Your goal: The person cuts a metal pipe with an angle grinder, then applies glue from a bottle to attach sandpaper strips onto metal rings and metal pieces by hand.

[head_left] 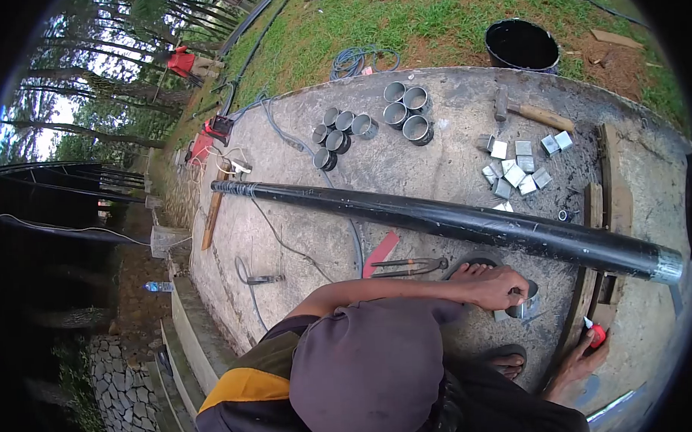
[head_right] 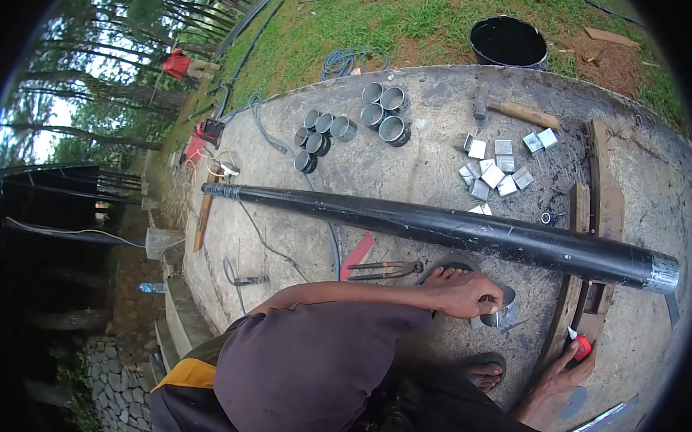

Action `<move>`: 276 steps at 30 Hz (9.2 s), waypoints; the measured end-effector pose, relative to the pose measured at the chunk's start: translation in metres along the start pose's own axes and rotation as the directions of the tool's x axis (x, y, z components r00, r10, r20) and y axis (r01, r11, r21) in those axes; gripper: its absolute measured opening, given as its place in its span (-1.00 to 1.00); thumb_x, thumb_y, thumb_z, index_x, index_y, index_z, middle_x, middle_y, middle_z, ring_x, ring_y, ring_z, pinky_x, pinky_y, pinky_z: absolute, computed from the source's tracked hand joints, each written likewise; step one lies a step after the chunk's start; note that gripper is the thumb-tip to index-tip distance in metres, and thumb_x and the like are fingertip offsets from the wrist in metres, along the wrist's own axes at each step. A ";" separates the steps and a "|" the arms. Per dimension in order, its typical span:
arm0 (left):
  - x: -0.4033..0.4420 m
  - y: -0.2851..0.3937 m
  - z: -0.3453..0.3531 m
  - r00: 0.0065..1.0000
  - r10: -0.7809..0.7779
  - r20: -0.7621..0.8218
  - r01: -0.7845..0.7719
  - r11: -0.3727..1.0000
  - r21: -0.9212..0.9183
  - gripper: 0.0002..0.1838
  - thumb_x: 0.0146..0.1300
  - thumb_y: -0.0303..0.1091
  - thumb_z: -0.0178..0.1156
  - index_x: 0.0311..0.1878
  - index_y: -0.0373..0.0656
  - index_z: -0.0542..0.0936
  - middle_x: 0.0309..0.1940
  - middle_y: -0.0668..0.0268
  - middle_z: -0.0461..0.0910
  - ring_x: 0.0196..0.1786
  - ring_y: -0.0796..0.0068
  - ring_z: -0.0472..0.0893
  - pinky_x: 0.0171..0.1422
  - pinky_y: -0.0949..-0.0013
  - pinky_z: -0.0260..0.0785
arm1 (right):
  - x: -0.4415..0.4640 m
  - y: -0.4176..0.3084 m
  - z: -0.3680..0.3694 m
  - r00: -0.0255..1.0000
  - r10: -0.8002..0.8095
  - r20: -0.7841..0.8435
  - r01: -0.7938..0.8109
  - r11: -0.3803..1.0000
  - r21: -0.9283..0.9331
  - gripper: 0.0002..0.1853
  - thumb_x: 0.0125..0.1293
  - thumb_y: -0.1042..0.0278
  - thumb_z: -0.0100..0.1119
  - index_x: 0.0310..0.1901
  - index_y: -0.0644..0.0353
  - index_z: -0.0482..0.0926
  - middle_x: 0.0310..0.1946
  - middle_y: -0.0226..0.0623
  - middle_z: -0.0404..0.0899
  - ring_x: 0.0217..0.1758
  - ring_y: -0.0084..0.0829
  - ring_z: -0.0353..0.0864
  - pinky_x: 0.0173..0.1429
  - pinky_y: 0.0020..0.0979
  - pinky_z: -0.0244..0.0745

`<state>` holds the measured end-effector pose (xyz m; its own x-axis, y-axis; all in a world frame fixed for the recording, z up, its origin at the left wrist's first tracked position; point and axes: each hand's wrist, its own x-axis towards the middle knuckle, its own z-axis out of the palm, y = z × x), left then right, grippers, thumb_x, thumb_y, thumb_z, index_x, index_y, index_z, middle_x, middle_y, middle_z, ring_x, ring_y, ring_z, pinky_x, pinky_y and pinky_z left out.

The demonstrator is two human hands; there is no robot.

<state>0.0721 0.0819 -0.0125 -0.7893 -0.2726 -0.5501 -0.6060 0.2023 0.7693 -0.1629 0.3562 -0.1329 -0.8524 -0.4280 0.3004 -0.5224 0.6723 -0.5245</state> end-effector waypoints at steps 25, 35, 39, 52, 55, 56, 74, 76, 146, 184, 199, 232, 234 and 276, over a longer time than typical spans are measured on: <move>-0.017 -0.071 0.045 0.936 0.325 -0.136 -0.326 0.945 0.017 -0.89 0.15 -0.39 0.35 -0.44 -0.17 0.64 -0.59 0.24 0.61 -0.50 0.22 0.62 -0.34 0.10 0.34 | -0.018 -0.002 -0.006 0.966 -0.193 -0.174 0.195 0.981 -0.002 -0.53 0.60 0.26 0.21 0.38 0.37 0.50 0.31 0.07 0.58 0.37 0.07 0.55 0.46 -0.02 0.41; -0.013 -0.056 0.018 0.940 0.341 0.017 -0.339 0.937 -0.090 -0.78 0.04 -0.31 0.47 -0.38 -0.22 0.64 -0.42 0.14 0.70 -0.25 0.09 0.73 -0.13 0.07 0.47 | -0.072 -0.072 -0.006 0.957 -0.284 0.054 0.281 0.958 0.061 -0.57 0.60 0.33 0.18 0.35 0.41 0.49 0.27 0.13 0.56 0.34 0.11 0.53 0.42 0.03 0.39; -0.016 -0.048 -0.001 0.891 0.446 -0.089 -0.454 0.883 -0.121 -0.76 -0.04 -0.31 0.50 -0.38 -0.21 0.65 -0.47 0.17 0.67 -0.31 0.13 0.70 -0.18 0.11 0.46 | -0.116 -0.070 0.012 0.933 -0.305 0.191 0.278 0.948 0.158 -0.56 0.57 0.29 0.18 0.33 0.40 0.52 0.23 0.13 0.57 0.31 0.19 0.52 0.39 0.11 0.39; -0.061 -0.021 -0.121 0.789 0.232 -0.569 -0.568 0.630 -0.530 -0.80 0.24 -0.44 0.40 -0.11 -0.28 0.65 -0.38 0.46 0.66 -0.42 0.82 0.49 -0.36 0.58 0.24 | -0.114 -0.099 0.010 0.902 -0.313 0.297 0.271 0.947 0.174 -0.59 0.57 0.33 0.16 0.32 0.39 0.51 0.07 0.10 0.61 0.15 0.10 0.58 0.24 0.01 0.46; -0.056 -0.035 -0.124 0.735 0.104 -0.670 -0.584 0.599 -0.548 -0.82 0.31 -0.49 0.37 -0.07 -0.30 0.64 -0.28 0.42 0.69 -0.31 0.80 0.57 -0.24 0.60 0.36 | -0.119 -0.089 0.014 0.901 -0.251 0.354 0.198 0.963 0.180 -0.59 0.56 0.35 0.16 0.32 0.38 0.51 0.04 0.08 0.64 0.09 0.03 0.63 0.15 -0.05 0.52; -0.055 -0.040 -0.125 0.719 0.066 -0.691 -0.590 0.583 -0.558 -0.83 0.33 -0.51 0.36 -0.05 -0.30 0.63 -0.24 0.40 0.70 -0.27 0.79 0.60 -0.20 0.60 0.40 | -0.120 -0.085 0.015 0.898 -0.233 0.375 0.175 0.968 0.182 -0.59 0.56 0.36 0.16 0.32 0.39 0.52 0.04 0.07 0.64 0.06 0.00 0.64 0.11 -0.07 0.54; -0.053 -0.085 -0.150 0.695 -0.079 -0.715 -0.525 0.624 -0.579 -0.78 0.30 -0.55 0.38 0.00 -0.26 0.65 -0.17 0.35 0.74 -0.21 0.71 0.62 -0.17 0.56 0.41 | -0.116 -0.095 0.014 0.884 -0.189 0.428 0.115 0.975 0.193 -0.64 0.48 0.48 0.19 0.26 0.32 0.57 -0.06 -0.01 0.70 -0.01 -0.11 0.74 0.01 -0.17 0.63; -0.062 -0.090 -0.164 0.711 -0.160 -0.685 -0.485 0.593 -0.642 -0.70 0.25 -0.57 0.38 0.05 -0.22 0.64 -0.19 0.36 0.74 -0.26 0.75 0.58 -0.29 0.62 0.26 | -0.116 -0.094 0.013 0.883 -0.203 0.424 0.137 0.974 0.181 -0.64 0.45 0.50 0.20 0.25 0.30 0.58 -0.08 0.00 0.68 -0.10 -0.11 0.70 0.02 -0.14 0.61; -0.258 0.179 -0.069 -0.292 0.234 -0.927 -0.937 0.125 0.326 -0.86 0.45 -0.52 0.23 -0.10 -0.04 0.48 -0.18 0.38 0.55 -0.36 0.44 0.61 0.12 0.17 0.30 | -0.117 -0.103 0.010 0.900 -0.097 0.425 0.034 0.988 0.153 -0.72 0.44 0.47 0.18 0.14 0.30 0.64 -0.09 0.04 0.67 -0.09 0.06 0.68 -0.01 -0.07 0.55; -0.223 0.156 -0.108 0.279 0.698 -0.659 -0.659 0.639 0.397 -0.69 0.24 -0.34 0.35 -0.05 -0.29 0.53 -0.23 0.13 0.54 -0.27 0.08 0.57 -0.15 0.10 0.34 | -0.117 -0.081 0.035 0.920 -0.205 0.333 0.135 0.966 0.222 -0.70 0.34 0.51 0.15 0.09 0.30 0.64 -0.16 0.03 0.63 -0.17 0.00 0.67 -0.07 -0.07 0.58; -0.220 0.149 -0.118 0.284 0.695 -0.660 -0.551 0.682 0.481 -0.64 0.21 -0.31 0.40 -0.04 -0.29 0.52 -0.26 0.13 0.54 -0.25 0.05 0.58 -0.09 0.09 0.38 | -0.111 -0.069 0.049 0.912 -0.266 0.310 0.186 0.946 0.265 -0.68 0.32 0.52 0.13 0.09 0.30 0.64 -0.15 0.05 0.62 -0.17 0.00 0.67 -0.09 -0.08 0.59; -0.199 0.139 -0.128 0.279 0.713 -0.643 -0.330 0.700 0.633 -0.69 0.34 -0.25 0.33 -0.05 -0.28 0.53 -0.28 0.18 0.53 -0.23 0.16 0.61 -0.03 0.13 0.39 | -0.124 -0.029 0.068 0.912 -0.286 0.293 0.185 0.927 0.327 -0.63 0.25 0.54 0.08 0.09 0.29 0.64 -0.14 0.09 0.60 -0.19 0.01 0.66 -0.13 -0.07 0.60; -0.200 0.139 -0.127 0.281 0.708 -0.648 -0.328 0.706 0.628 -0.69 0.34 -0.24 0.33 -0.06 -0.27 0.53 -0.27 0.18 0.54 -0.23 0.16 0.62 -0.03 0.13 0.40 | -0.123 -0.030 0.068 0.912 -0.301 0.278 0.206 0.923 0.324 -0.61 0.21 0.55 0.06 0.08 0.29 0.65 -0.17 0.11 0.58 -0.25 0.01 0.63 -0.18 -0.05 0.58; -0.172 0.044 -0.154 0.702 0.113 -0.704 -0.478 0.807 -0.347 -0.70 0.38 -0.23 0.35 -0.05 -0.29 0.62 -0.39 0.27 0.64 -0.35 0.61 0.55 -0.21 0.50 0.41 | -0.114 -0.116 0.010 0.895 0.112 0.432 -0.188 0.972 0.138 -0.75 0.29 0.51 0.27 0.01 0.16 0.68 -0.24 -0.17 0.63 -0.20 -0.13 0.72 -0.07 -0.11 0.62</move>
<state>0.1964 -0.0071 0.1658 -0.5530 -0.8302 -0.0705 -0.0776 -0.0330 0.9964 -0.0050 0.3203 -0.1143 -0.8114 -0.5688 -0.1346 -0.3443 0.6512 -0.6763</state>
